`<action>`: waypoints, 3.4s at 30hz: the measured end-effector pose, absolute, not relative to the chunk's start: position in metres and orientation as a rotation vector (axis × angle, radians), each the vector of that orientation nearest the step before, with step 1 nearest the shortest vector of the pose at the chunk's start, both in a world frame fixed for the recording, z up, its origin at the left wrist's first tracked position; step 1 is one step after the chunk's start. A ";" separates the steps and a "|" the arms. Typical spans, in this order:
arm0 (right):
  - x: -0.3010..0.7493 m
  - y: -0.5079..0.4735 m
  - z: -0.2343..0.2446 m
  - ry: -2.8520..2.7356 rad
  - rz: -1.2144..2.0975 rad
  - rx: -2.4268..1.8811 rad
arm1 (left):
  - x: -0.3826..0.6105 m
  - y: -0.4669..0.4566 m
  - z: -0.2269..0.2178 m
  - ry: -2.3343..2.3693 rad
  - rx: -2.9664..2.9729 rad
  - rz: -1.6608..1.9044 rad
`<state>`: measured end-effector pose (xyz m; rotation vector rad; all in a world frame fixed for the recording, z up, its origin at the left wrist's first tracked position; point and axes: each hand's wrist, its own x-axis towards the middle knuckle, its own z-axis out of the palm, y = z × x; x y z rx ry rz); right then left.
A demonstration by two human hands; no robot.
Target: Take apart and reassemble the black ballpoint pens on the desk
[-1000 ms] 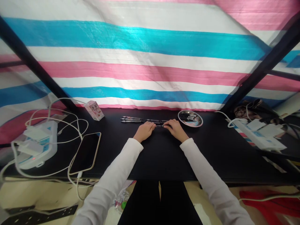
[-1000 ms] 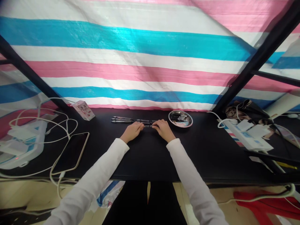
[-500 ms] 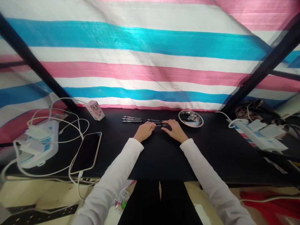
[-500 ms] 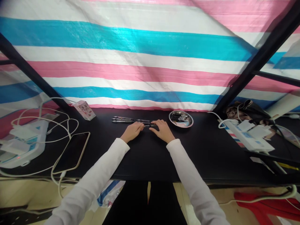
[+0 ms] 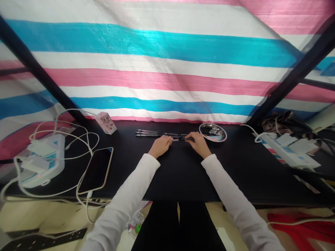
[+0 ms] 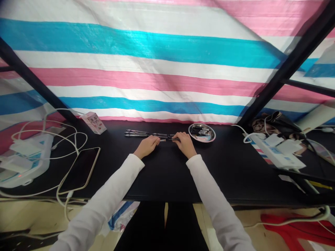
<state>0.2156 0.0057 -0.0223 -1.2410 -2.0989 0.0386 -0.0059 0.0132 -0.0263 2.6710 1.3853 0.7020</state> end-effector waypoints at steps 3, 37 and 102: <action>0.218 0.008 -0.025 -2.087 0.027 -1.263 | -0.007 0.014 -0.027 1.388 2.692 0.699; 0.223 0.013 -0.029 -1.996 0.104 -1.312 | -0.009 0.023 -0.036 1.245 2.742 0.855; 0.212 0.010 -0.042 -2.134 -0.160 -1.418 | -0.013 0.024 -0.032 1.352 2.628 0.992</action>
